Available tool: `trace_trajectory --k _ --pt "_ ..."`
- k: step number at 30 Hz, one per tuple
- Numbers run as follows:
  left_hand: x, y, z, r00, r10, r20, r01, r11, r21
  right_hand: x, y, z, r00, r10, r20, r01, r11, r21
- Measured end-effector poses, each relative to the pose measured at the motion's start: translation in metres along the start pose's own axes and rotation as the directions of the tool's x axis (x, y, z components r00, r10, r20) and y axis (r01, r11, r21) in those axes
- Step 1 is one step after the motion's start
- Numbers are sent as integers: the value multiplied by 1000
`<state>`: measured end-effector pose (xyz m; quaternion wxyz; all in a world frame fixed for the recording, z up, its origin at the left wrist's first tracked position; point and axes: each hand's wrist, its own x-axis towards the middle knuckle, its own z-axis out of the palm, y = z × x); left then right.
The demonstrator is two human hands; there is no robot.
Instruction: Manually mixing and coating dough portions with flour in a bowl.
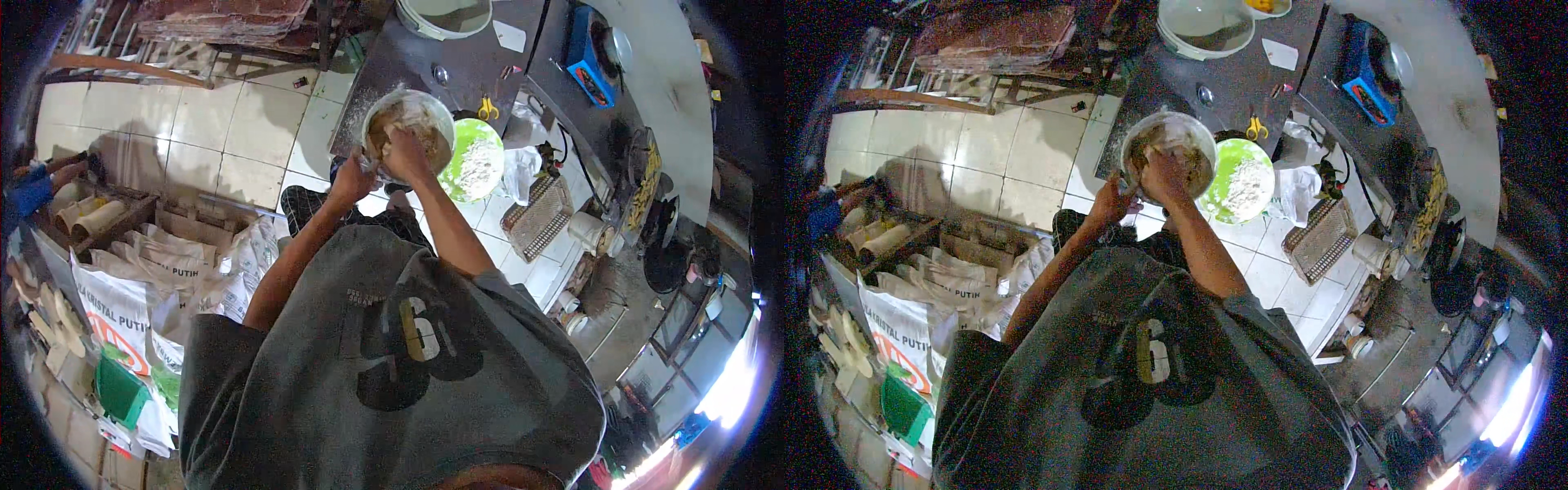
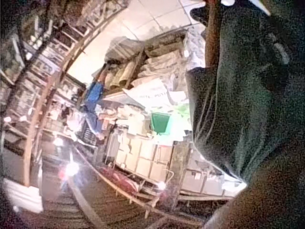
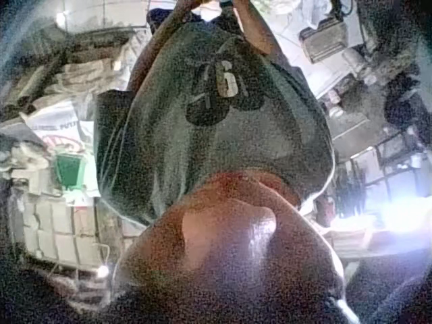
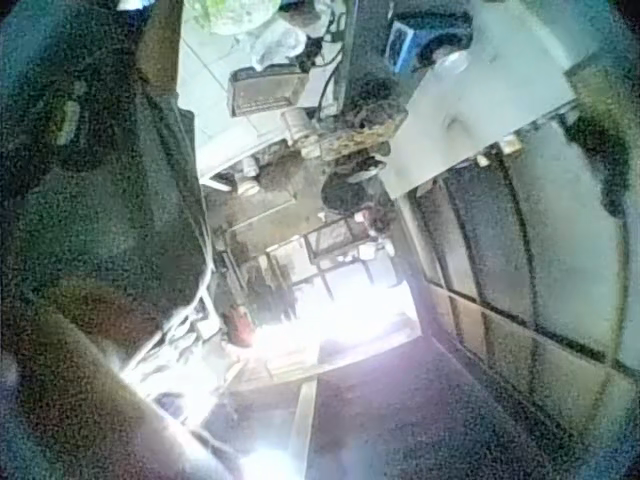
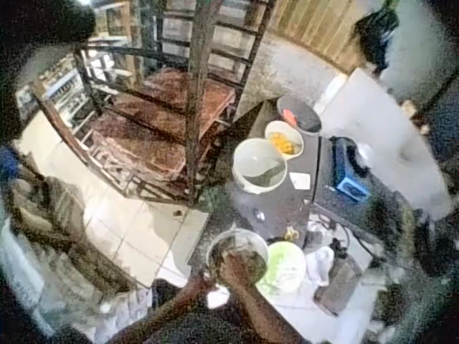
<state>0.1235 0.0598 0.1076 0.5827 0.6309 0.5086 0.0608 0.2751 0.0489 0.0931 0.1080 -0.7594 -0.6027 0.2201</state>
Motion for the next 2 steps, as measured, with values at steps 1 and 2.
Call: trace_trajectory --k 1,2 --pt "-2 13 -2 996 -91 8 91 991 -100 -5 14 7 994 42 101 -48 997 58" --pt "3 -15 8 983 -178 40 182 929 -322 -2 6 8 994 22 108 -29 997 65"
